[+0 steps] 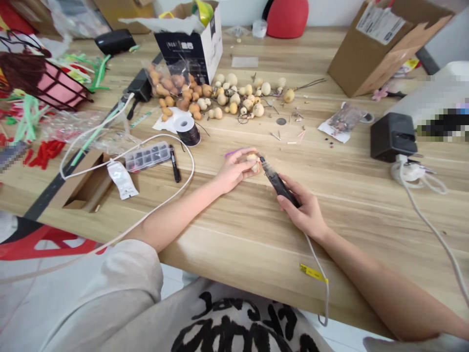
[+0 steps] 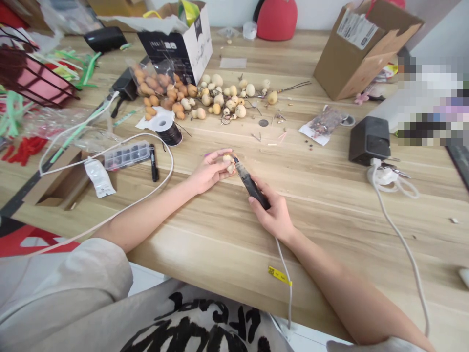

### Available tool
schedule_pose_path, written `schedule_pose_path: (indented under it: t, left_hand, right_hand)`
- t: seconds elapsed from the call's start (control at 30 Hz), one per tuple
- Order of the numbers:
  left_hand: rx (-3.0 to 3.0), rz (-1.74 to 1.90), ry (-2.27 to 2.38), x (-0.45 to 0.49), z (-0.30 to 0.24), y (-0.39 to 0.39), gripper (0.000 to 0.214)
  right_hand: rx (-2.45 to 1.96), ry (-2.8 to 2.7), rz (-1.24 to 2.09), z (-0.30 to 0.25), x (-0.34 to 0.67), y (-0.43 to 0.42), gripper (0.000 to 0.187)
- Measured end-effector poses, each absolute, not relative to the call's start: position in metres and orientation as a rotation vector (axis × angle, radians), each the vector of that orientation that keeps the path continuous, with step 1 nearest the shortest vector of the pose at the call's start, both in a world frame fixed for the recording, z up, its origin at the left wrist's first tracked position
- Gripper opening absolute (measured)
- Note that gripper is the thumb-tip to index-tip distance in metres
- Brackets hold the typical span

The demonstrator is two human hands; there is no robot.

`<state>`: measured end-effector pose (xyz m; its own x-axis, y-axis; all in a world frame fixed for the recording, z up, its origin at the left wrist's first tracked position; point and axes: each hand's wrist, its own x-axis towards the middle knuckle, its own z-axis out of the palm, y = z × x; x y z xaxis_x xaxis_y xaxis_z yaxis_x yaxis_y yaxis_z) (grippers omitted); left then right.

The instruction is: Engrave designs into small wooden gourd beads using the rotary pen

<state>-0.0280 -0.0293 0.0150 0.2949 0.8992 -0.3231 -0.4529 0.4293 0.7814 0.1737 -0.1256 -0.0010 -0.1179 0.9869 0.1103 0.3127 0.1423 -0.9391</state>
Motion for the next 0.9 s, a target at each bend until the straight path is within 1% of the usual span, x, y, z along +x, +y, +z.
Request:
schedule_pose_path:
  t: [0.27, 0.43, 0.57, 0.73, 0.9]
  left_hand:
    - [0.593, 0.966, 0.87, -0.0272, 0.0165, -0.0285, 0.041]
    - [0.599, 0.951, 0.85, -0.0278, 0.0162, -0.0285, 0.047]
    - [0.581, 0.944, 0.869, -0.0282, 0.0155, -0.0278, 0.044]
    - [0.581, 0.938, 0.864, -0.0276, 0.0164, -0.0272, 0.043]
    - [0.566, 0.927, 0.912, -0.0266, 0.0193, -0.0274, 0.046]
  right_hand:
    - [-1.258, -1.661, 0.97, -0.0012, 0.1751, -0.1262, 0.051]
    - [-1.285, -1.629, 0.972, -0.0014, 0.1752, -0.1264, 0.054]
    - [-1.279, -1.662, 0.965, -0.0014, 0.1754, -0.1264, 0.051]
    - [-1.303, -1.627, 0.977, -0.0025, 0.1763, -0.1257, 0.054]
    - [-1.287, -1.659, 0.973, -0.0016, 0.1764, -0.126, 0.052]
